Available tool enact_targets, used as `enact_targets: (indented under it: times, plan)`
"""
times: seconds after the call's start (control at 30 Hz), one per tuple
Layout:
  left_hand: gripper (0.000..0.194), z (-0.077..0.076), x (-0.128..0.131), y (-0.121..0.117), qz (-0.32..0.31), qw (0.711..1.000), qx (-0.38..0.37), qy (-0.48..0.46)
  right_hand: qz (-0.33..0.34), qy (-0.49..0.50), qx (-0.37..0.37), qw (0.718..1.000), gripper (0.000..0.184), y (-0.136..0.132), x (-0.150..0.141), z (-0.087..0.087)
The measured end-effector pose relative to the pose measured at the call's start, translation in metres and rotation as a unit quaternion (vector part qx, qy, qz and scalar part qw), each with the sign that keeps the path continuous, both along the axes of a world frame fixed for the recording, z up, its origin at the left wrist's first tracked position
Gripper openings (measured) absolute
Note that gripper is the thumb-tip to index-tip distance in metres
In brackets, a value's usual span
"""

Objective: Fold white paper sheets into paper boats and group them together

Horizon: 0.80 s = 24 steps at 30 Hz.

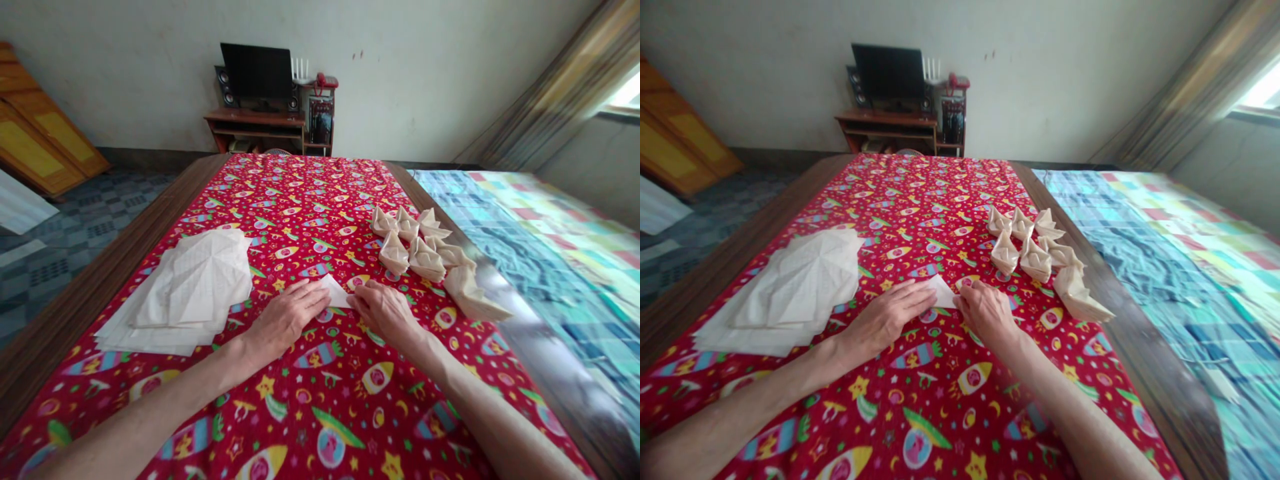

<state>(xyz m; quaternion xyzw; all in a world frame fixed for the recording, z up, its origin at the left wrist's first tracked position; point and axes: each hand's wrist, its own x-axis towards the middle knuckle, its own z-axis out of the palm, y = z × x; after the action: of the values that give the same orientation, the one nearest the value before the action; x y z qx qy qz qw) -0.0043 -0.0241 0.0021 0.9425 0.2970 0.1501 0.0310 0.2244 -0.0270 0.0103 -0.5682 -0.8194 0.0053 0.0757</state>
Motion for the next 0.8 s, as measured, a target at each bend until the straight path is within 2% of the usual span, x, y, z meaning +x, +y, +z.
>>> enact_targets:
  times: [0.17,0.3,0.8]
  plan:
    - [0.054,-0.012,0.007,-0.010,0.019,0.999,-0.024,-0.033,-0.004,-0.010,0.007,1.000,0.025,0.001,-0.001,-0.003]
    - [0.060,-0.015,0.006,-0.011,0.021,0.999,-0.031,-0.034,-0.007,-0.018,0.016,1.000,0.025,0.002,0.000,-0.005]
    - [0.059,-0.009,0.007,-0.011,0.019,0.999,-0.040,0.020,-0.039,-0.010,0.038,0.998,0.028,0.003,-0.002,-0.005]
